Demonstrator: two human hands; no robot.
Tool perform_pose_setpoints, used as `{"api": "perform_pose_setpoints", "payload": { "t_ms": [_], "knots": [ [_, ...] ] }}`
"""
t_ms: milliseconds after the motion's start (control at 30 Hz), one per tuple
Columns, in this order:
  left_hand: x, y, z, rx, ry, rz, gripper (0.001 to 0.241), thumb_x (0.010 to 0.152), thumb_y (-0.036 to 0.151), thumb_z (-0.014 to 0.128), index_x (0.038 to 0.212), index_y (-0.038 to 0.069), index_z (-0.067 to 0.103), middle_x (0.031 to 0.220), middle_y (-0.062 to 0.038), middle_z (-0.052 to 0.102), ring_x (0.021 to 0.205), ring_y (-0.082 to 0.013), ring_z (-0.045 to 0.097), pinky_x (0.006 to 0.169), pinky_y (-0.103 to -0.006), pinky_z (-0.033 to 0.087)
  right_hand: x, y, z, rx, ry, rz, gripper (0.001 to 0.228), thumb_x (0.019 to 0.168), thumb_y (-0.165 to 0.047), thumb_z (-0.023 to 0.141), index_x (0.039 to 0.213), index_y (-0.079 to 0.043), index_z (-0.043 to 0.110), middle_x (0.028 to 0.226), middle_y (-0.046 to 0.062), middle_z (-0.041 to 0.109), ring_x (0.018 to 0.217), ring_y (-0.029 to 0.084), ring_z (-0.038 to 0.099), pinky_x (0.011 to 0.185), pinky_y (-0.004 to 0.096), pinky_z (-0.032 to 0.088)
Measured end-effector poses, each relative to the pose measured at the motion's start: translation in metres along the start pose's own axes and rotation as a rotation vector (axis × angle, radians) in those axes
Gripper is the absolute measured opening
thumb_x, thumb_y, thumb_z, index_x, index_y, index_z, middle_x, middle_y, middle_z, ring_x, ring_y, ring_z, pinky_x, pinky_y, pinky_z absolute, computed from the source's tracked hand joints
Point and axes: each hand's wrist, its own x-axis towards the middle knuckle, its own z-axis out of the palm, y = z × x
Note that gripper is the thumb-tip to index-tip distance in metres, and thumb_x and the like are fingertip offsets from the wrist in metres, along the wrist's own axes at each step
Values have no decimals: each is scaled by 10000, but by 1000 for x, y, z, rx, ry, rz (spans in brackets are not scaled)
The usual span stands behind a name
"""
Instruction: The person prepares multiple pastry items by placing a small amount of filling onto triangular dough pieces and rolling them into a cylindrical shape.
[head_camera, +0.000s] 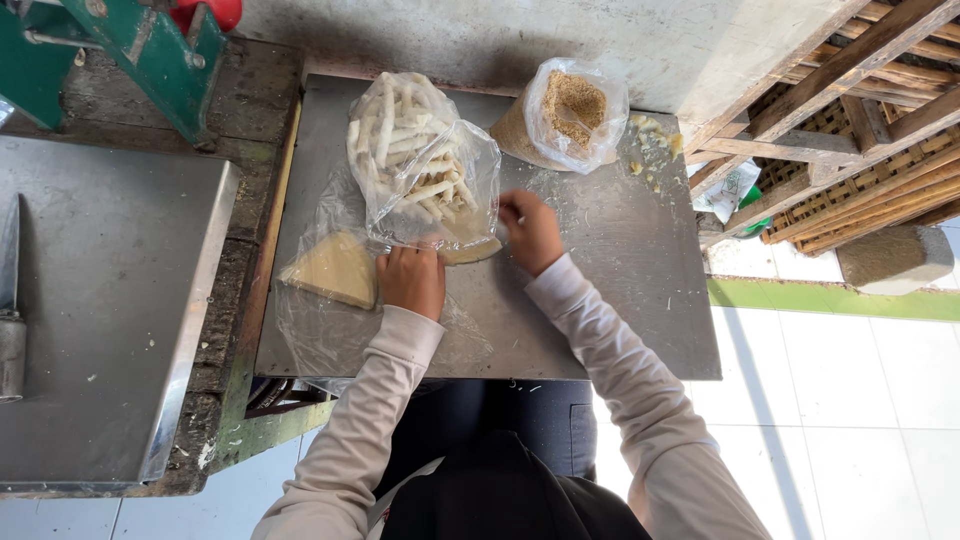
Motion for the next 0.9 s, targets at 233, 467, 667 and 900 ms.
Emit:
{"api": "perform_pose_setpoints", "payload": {
  "t_ms": [233,467,667,900],
  "knots": [
    [-4,23,10,-247,-121,88,151,961,172,673,1099,111,692,912,-109,751,874,-299,693,861,-457,476,-20,-19,-78,-313,190,-207,42,962,-30,702,981,-34,739,926,127,706,805,263,676,719,388,537],
    [9,67,23,-438,-354,49,239,967,213,658,1172,101,608,821,-100,754,774,-339,714,737,-487,493,-74,-28,-80,-377,-150,-391,155,848,-78,713,1002,-77,732,909,94,725,811,284,702,744,424,533],
    [25,79,29,-367,-413,50,446,816,227,777,1197,96,583,777,-78,743,769,-321,707,746,-482,484,-66,13,-99,-120,-84,-110,225,940,-13,638,1155,-39,701,990,110,730,852,219,730,767,326,599],
    [20,75,42,-550,-377,182,429,814,58,748,1210,92,584,780,-44,720,765,-279,711,727,-445,502,41,135,-171,-833,221,192,485,949,58,589,1295,-244,744,1147,112,588,1048,281,559,1007,434,461]
  ]
}}
